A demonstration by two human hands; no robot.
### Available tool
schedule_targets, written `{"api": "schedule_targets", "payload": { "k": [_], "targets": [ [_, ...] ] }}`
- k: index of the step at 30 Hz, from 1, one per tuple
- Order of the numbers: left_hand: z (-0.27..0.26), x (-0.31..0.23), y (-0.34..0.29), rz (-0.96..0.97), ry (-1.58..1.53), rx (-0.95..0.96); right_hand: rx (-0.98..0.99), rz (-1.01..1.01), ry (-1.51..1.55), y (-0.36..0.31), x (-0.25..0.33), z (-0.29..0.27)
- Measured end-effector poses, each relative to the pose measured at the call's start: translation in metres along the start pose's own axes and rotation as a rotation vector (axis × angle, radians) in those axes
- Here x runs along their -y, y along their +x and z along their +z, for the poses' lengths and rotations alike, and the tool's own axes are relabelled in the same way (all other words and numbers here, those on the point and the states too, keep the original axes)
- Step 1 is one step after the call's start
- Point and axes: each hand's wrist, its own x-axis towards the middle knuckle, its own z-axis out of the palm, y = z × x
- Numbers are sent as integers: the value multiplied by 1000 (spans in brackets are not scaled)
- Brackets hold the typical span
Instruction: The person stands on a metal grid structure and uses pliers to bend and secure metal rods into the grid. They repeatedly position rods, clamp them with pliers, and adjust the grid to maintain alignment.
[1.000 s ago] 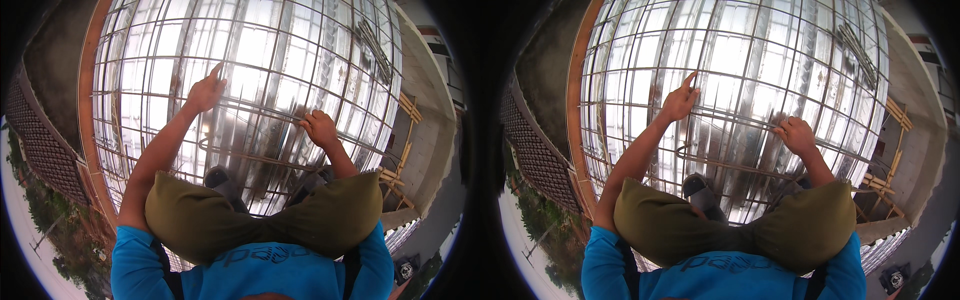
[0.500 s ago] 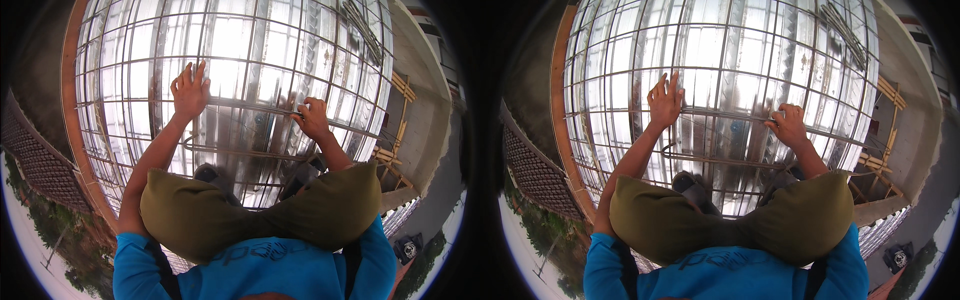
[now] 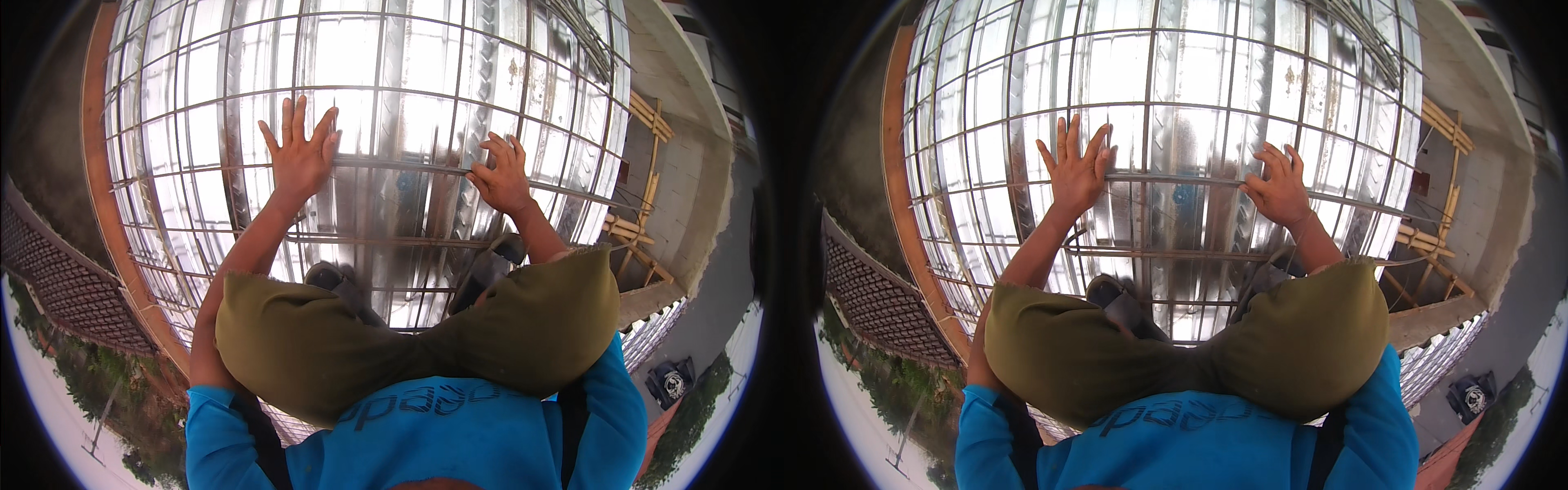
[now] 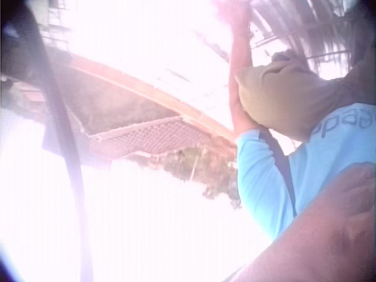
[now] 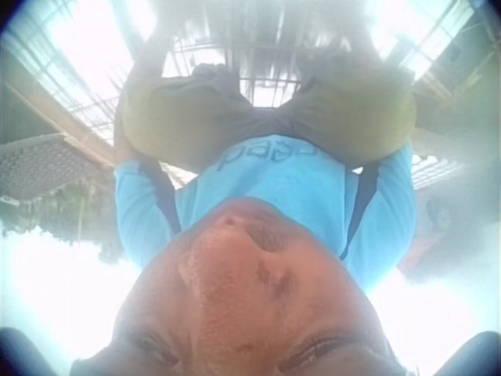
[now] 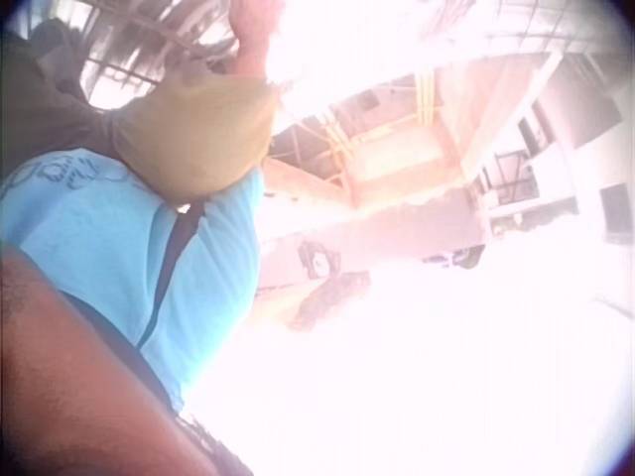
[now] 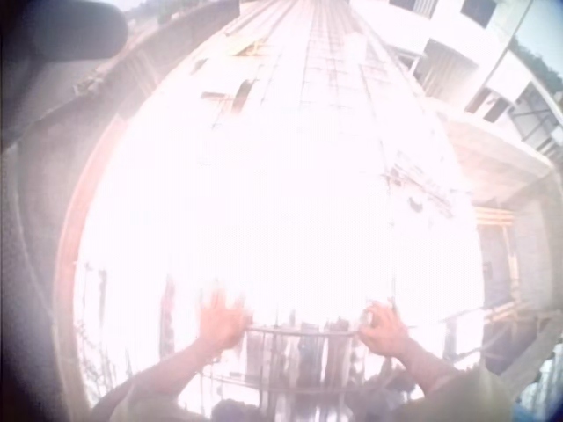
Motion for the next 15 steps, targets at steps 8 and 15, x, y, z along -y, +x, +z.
{"api": "schedule_targets", "payload": {
  "k": [8,15],
  "targets": [
    [-18,-28,-15,262,-165,113,48,4,-12,-5,-6,-2],
    [-20,-32,-9,254,-275,40,76,-16,47,-8,-6,-3]
  ]
}}
